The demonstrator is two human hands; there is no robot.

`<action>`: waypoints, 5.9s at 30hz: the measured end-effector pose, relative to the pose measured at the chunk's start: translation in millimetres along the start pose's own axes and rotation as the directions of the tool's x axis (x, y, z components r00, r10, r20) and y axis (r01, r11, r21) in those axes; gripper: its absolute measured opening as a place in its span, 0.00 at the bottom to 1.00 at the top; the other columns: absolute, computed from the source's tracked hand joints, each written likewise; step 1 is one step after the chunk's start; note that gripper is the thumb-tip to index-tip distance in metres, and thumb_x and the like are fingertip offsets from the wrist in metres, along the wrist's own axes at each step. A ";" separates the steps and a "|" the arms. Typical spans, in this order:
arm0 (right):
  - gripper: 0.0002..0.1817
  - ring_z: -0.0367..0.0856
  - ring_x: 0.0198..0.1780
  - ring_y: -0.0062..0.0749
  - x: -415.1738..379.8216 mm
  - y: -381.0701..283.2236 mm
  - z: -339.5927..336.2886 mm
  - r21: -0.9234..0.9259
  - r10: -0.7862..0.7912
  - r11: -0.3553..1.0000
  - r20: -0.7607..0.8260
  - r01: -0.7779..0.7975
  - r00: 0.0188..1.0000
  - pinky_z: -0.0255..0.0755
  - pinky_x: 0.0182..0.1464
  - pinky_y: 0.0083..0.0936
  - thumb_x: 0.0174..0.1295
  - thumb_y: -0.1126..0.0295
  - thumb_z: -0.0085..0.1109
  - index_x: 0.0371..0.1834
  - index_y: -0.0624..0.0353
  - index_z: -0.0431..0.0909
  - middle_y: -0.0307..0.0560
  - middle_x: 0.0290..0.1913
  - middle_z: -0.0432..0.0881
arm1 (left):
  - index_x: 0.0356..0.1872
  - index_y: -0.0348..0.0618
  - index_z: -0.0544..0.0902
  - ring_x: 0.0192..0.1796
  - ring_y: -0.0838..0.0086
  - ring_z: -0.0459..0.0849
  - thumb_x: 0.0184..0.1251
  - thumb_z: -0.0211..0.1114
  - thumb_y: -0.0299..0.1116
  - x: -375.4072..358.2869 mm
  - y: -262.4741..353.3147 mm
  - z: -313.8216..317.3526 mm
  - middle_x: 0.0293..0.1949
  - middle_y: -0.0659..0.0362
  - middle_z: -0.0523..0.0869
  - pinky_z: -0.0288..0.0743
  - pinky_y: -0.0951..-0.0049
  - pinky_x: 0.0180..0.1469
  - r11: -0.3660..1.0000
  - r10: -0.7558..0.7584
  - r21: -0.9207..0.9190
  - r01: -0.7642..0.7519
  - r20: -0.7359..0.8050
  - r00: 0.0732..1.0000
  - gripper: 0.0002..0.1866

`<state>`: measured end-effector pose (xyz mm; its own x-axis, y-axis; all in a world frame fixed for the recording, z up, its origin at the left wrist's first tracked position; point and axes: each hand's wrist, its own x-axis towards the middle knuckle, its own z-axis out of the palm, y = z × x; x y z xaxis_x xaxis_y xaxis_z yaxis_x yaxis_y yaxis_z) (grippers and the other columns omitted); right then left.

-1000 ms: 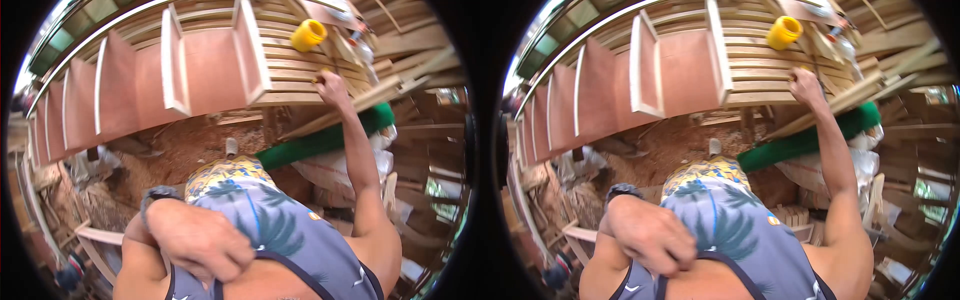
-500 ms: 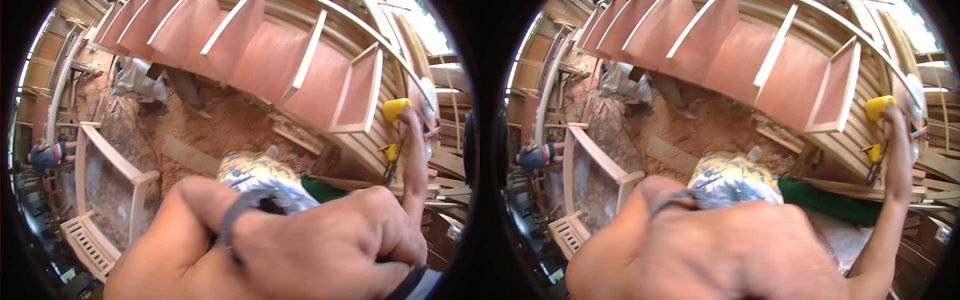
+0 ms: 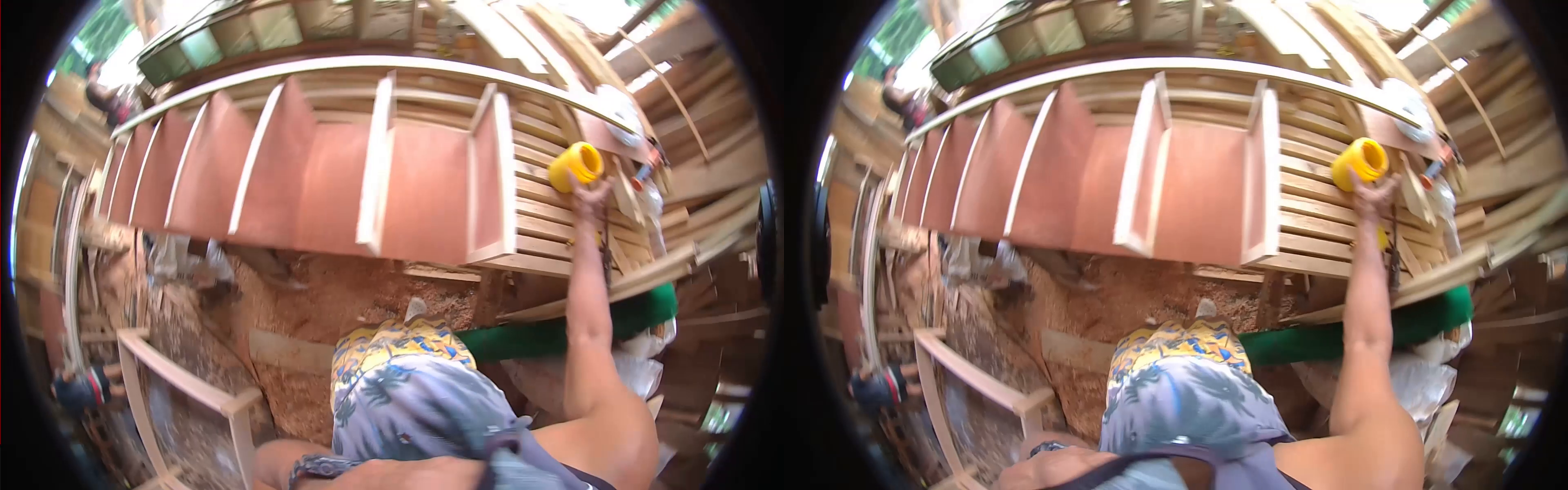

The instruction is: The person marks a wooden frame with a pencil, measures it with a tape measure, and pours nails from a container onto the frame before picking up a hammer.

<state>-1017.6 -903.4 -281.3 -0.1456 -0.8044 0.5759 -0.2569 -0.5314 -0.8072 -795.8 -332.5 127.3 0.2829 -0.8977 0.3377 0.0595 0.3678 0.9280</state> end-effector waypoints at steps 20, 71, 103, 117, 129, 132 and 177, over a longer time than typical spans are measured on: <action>0.43 0.85 0.58 0.36 -111.0 -121.9 -56.1 0.231 0.181 0.943 0.255 -0.241 0.950 0.79 0.64 0.34 0.48 0.65 0.84 0.67 0.56 0.68 0.48 0.58 0.84 | 0.67 0.36 0.76 0.61 0.60 0.81 0.71 0.72 0.36 97.0 -279.0 96.4 0.61 0.46 0.83 0.75 0.63 0.65 0.915 -0.177 0.403 0.037 0.317 0.932 0.28; 0.46 0.88 0.51 0.58 -266.3 -327.2 -214.3 -0.676 0.868 0.449 0.176 -0.584 0.464 0.83 0.53 0.44 0.40 0.51 0.79 0.59 0.70 0.71 0.65 0.47 0.87 | 0.34 0.45 0.83 0.44 0.63 0.86 0.78 0.62 0.56 5.3 -434.3 147.8 0.37 0.54 0.88 0.81 0.61 0.55 -0.098 -0.719 -0.180 0.979 0.693 0.056 0.24; 0.50 0.83 0.60 0.53 -252.9 -330.2 -178.6 -0.254 0.424 0.906 0.513 -0.340 0.746 0.76 0.65 0.40 0.43 0.60 0.82 0.69 0.64 0.64 0.61 0.60 0.81 | 0.36 0.42 0.81 0.40 0.63 0.88 0.82 0.57 0.52 66.7 -362.3 91.8 0.32 0.53 0.86 0.85 0.62 0.50 0.083 -0.783 -0.462 0.883 0.517 0.344 0.22; 0.49 0.82 0.59 0.44 -238.7 -326.1 -194.9 -0.078 0.252 0.968 0.352 -0.241 0.901 0.75 0.65 0.38 0.43 0.69 0.83 0.69 0.65 0.64 0.55 0.59 0.79 | 0.32 0.49 0.75 0.23 0.76 0.68 0.84 0.55 0.49 93.1 -399.1 117.7 0.25 0.62 0.75 0.60 0.80 0.20 -0.298 -0.738 -0.531 0.793 0.655 0.162 0.19; 0.50 0.82 0.60 0.44 -97.5 -212.7 -87.6 0.148 0.000 0.988 0.208 -0.032 0.978 0.76 0.65 0.38 0.47 0.69 0.82 0.73 0.65 0.62 0.56 0.59 0.79 | 0.39 0.43 0.76 0.34 0.73 0.77 0.85 0.53 0.42 -4.1 -364.8 -24.2 0.32 0.61 0.77 0.71 0.75 0.32 0.061 -0.980 -0.219 0.974 0.173 0.100 0.15; 0.51 0.82 0.59 0.45 -50.3 -173.5 -45.0 -0.028 -0.121 0.991 0.191 0.128 0.974 0.77 0.64 0.38 0.45 0.67 0.84 0.73 0.61 0.63 0.55 0.59 0.80 | 0.40 0.43 0.78 0.33 0.73 0.78 0.84 0.55 0.41 -31.1 -348.1 -73.9 0.33 0.60 0.79 0.70 0.76 0.30 0.104 -0.989 -0.342 0.934 0.059 0.132 0.13; 0.21 0.66 0.24 0.15 179.2 -199.0 -184.5 0.186 0.569 0.762 0.267 -0.620 0.778 0.62 0.25 0.16 0.76 0.66 0.58 0.69 0.61 0.76 0.32 0.30 0.69 | 0.54 0.36 0.85 0.57 0.44 0.84 0.65 0.61 0.24 100.0 -329.1 -232.6 0.59 0.38 0.83 0.80 0.55 0.61 0.102 -0.014 0.925 0.366 -0.367 0.930 0.17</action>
<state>-1168.9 -892.9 6.4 -0.0048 -0.9990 -0.0453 0.0719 0.0449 -0.9964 -564.4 -486.9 -181.0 0.6133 -0.7515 0.2430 -0.7759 -0.5156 0.3636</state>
